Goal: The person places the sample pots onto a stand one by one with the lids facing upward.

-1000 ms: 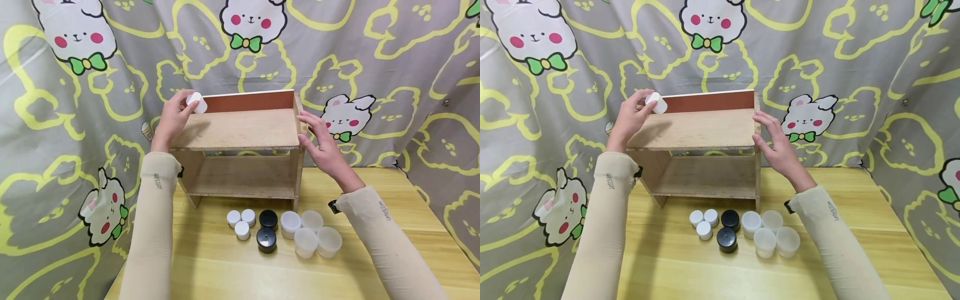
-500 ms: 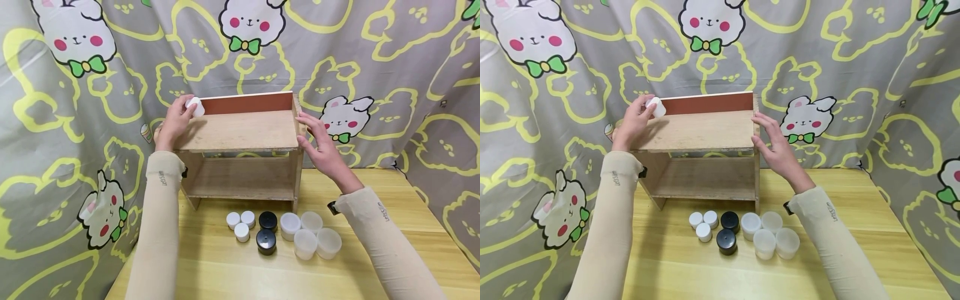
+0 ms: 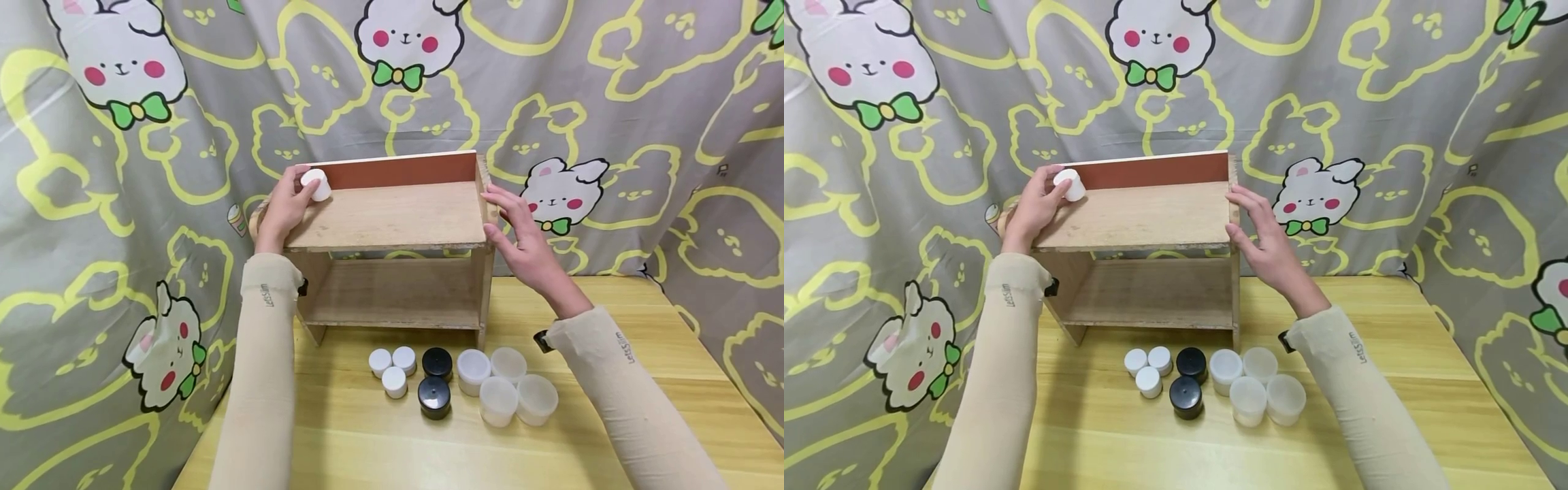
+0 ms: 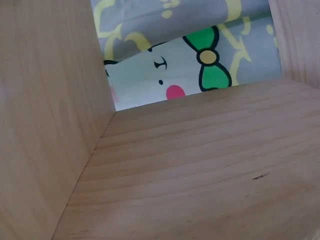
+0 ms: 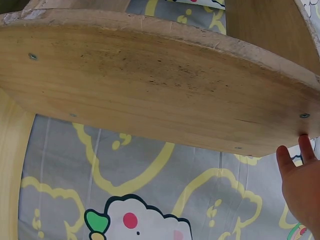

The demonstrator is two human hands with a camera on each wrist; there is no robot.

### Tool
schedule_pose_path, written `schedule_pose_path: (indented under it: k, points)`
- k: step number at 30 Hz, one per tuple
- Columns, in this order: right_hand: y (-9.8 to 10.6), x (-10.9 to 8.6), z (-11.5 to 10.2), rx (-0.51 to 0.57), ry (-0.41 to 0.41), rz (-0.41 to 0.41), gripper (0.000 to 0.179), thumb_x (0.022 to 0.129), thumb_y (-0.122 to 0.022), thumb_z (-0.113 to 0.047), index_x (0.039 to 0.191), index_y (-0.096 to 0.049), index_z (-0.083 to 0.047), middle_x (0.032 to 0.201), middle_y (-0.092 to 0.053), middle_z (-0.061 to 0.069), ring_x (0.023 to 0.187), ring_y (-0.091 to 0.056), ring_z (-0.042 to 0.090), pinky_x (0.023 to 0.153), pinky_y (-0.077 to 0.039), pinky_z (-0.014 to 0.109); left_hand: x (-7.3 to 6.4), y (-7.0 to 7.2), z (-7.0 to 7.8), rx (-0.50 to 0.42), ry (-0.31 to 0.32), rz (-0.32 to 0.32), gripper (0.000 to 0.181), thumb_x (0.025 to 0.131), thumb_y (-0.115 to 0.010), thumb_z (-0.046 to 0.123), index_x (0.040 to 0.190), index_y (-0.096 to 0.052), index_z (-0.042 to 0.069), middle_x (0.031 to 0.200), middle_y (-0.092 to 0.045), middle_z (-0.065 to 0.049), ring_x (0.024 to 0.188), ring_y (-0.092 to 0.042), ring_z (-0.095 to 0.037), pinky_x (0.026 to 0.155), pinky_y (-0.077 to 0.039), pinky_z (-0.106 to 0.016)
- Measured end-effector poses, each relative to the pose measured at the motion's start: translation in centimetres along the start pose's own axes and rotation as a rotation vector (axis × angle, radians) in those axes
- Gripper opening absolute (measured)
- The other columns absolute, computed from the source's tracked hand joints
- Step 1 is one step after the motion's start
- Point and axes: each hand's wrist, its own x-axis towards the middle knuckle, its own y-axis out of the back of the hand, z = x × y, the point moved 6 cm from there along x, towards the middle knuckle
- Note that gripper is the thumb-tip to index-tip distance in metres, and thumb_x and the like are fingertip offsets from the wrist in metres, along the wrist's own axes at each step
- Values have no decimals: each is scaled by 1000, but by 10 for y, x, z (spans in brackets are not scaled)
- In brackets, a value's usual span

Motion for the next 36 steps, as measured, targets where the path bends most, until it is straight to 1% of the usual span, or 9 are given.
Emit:
schedule_pose_path:
  k: [3,6,11,16,20,26,31,36]
  points:
    - [0,0,0,-1,3,1,52,102,-60,-1,151,-48,-11,166,-33,2,153,-31,24,123,-30,59,-1,-1,-2,-6,0,15,47,107,-57,25,145,-45,-1,132,-58,-18,110,-55,-14,92,-48,-21]
    - [1,-1,0,-3,6,2,52,102,-60,-2,151,-48,-10,166,-34,2,153,-31,25,122,-30,61,-2,-2,-2,13,-3,23,44,107,-59,25,141,-49,-1,127,-59,-17,108,-55,-16,92,-44,-21]
    - [0,-2,0,-2,3,0,51,102,-60,-3,151,-47,-9,166,-33,4,154,-31,26,121,-30,64,-3,-1,-2,65,-13,12,44,106,-60,24,140,-52,-3,131,-59,-21,115,-54,-26,98,-41,-29]
    - [0,-2,1,4,3,2,51,102,-59,-2,152,-47,-8,166,-32,6,154,-31,27,121,-29,64,-2,-1,-3,81,-22,5,44,107,-59,23,141,-53,-4,134,-59,-24,119,-54,-29,103,-41,-34]
    - [0,-2,-1,6,7,6,51,102,-59,-1,151,-48,-9,166,-33,3,153,-31,24,122,-30,60,0,-2,-5,85,-24,-5,44,107,-57,24,142,-53,-4,136,-57,-24,121,-53,-30,105,-41,-38]
    - [0,-3,-1,15,12,8,50,102,-59,-1,151,-48,-8,166,-34,3,153,-31,23,122,-31,61,0,-5,-7,64,0,-32,46,109,-54,24,145,-51,-4,138,-52,-23,124,-52,-31,109,-41,-39]
    - [1,-3,-1,19,11,11,50,102,-59,0,150,-48,-8,166,-34,3,153,-32,22,121,-31,62,-2,-6,-7,33,25,-41,49,109,-54,26,148,-49,-2,139,-52,-23,124,-51,-29,109,-41,-38]
    - [0,-2,0,13,10,9,51,102,-59,-1,151,-48,-9,166,-34,3,153,-32,23,121,-31,62,-2,-5,-6,60,24,-43,49,109,-53,28,149,-48,0,138,-52,-22,122,-50,-29,107,-40,-39]
